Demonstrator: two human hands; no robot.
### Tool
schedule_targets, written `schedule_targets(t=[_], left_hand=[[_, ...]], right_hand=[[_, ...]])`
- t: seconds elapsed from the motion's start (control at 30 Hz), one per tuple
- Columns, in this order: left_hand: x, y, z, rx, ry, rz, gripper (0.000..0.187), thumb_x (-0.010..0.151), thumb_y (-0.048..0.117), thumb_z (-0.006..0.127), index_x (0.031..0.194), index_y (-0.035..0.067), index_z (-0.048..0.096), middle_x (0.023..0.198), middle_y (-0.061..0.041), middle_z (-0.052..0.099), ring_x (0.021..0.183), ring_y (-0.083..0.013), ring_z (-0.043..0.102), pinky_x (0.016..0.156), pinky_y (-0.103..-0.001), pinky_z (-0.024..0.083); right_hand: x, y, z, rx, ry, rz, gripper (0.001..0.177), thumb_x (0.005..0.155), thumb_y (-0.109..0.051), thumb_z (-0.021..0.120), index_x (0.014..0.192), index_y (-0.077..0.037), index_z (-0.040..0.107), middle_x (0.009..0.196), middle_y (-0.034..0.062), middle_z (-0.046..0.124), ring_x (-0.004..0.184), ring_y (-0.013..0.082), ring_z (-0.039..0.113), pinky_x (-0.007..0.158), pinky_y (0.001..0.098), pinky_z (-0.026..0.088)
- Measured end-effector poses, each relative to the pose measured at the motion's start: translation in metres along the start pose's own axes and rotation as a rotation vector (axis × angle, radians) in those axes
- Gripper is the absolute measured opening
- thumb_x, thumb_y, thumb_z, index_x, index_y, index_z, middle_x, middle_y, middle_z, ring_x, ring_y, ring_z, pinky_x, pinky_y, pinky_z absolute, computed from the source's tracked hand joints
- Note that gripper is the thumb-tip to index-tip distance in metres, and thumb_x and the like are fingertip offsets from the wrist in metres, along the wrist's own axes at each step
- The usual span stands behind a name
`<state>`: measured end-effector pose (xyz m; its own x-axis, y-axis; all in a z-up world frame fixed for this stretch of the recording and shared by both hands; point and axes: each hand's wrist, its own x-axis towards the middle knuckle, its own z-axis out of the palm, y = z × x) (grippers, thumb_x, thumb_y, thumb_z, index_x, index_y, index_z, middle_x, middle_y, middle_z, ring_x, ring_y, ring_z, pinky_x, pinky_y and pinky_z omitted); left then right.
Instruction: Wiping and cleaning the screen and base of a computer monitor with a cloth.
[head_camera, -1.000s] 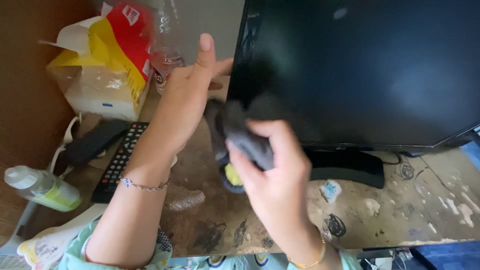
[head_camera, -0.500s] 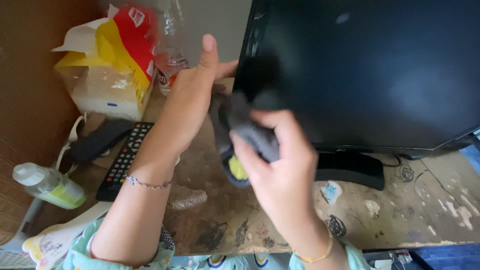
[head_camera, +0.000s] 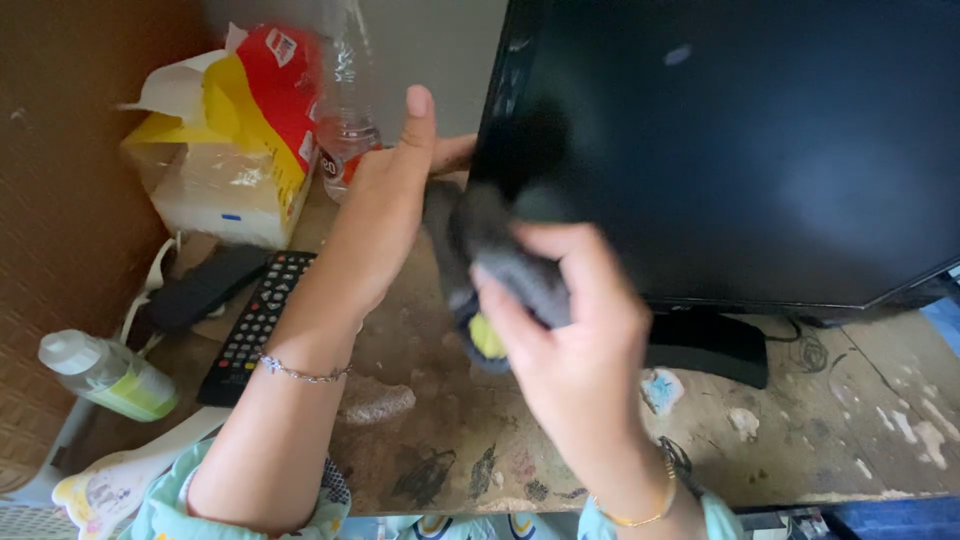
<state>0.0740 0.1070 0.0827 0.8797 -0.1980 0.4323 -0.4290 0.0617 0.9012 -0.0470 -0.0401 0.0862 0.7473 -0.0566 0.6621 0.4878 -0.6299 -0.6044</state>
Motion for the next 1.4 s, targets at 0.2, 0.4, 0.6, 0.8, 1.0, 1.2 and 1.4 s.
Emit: schedule_targets(t=[0.2,0.4,0.6,0.8,1.0,1.2,1.4], left_hand=[[0.0,-0.001,0.001,-0.083,-0.022,-0.091,0.097,0.099,0.075,0.024,0.123,-0.002,0.078,0.112,-0.021,0.078,0.103,-0.0263,0.066,0.097,-0.036,0.05],[0.001,0.005,0.002,-0.08,-0.032,0.051,0.1,0.095,0.078,0.024,0.126,-0.005,0.072,0.121,-0.016,0.077,0.118,-0.0232,0.071,0.107,-0.031,0.046],[0.001,0.003,0.0,-0.047,0.047,-0.174,0.104,0.098,0.075,0.021,0.117,-0.012,0.074,0.116,-0.026,0.076,0.102,-0.0281,0.067,0.097,-0.038,0.049],[-0.002,0.011,-0.001,-0.313,-0.122,-0.022,0.105,0.09,0.079,0.019,0.129,-0.002,0.072,0.118,-0.013,0.078,0.111,-0.0191,0.071,0.105,-0.029,0.048],[0.005,0.0,-0.002,-0.48,-0.138,-0.147,0.108,0.092,0.077,0.014,0.13,-0.007,0.071,0.125,-0.018,0.076,0.118,-0.0233,0.069,0.111,-0.036,0.047],[0.008,-0.003,-0.004,-0.409,-0.226,-0.062,0.112,0.088,0.08,0.008,0.131,-0.004,0.069,0.13,-0.018,0.074,0.122,-0.0219,0.065,0.113,-0.037,0.041],[0.004,0.003,-0.006,-0.499,-0.191,-0.145,0.111,0.093,0.077,0.007,0.137,-0.008,0.065,0.136,-0.022,0.07,0.127,-0.0264,0.064,0.117,-0.04,0.04]], right_hand=[[-0.008,0.005,0.005,-0.002,0.076,-0.084,0.032,0.091,-0.008,0.082,0.117,-0.004,0.064,0.104,0.01,0.075,0.092,0.0187,0.075,0.083,0.0294,0.059],[-0.019,0.022,0.012,-0.107,-0.089,-0.083,0.037,0.078,-0.004,0.081,0.112,-0.003,0.066,0.101,0.0145,0.072,0.092,0.0239,0.074,0.078,0.0327,0.059],[0.017,-0.022,-0.011,0.0,0.037,-0.14,0.033,0.09,-0.006,0.081,0.119,-0.004,0.065,0.108,0.0108,0.074,0.099,0.0207,0.078,0.086,0.0312,0.061],[0.005,-0.005,-0.002,-0.094,0.009,-0.211,0.036,0.084,-0.006,0.082,0.115,-0.002,0.065,0.108,0.013,0.072,0.098,0.0207,0.075,0.085,0.0313,0.059],[0.042,-0.037,-0.027,0.003,0.085,-0.222,0.03,0.093,-0.009,0.082,0.116,-0.003,0.063,0.104,0.0077,0.073,0.091,0.0136,0.073,0.084,0.028,0.06],[0.043,-0.037,-0.024,-0.005,0.178,-0.326,0.03,0.1,-0.004,0.08,0.122,-0.002,0.06,0.108,0.0091,0.07,0.095,0.014,0.069,0.088,0.0262,0.058],[-0.009,0.011,-0.007,-0.124,-0.042,-0.201,0.036,0.082,-0.006,0.081,0.114,-0.005,0.064,0.104,0.0125,0.069,0.094,0.0281,0.075,0.079,0.0346,0.059]])
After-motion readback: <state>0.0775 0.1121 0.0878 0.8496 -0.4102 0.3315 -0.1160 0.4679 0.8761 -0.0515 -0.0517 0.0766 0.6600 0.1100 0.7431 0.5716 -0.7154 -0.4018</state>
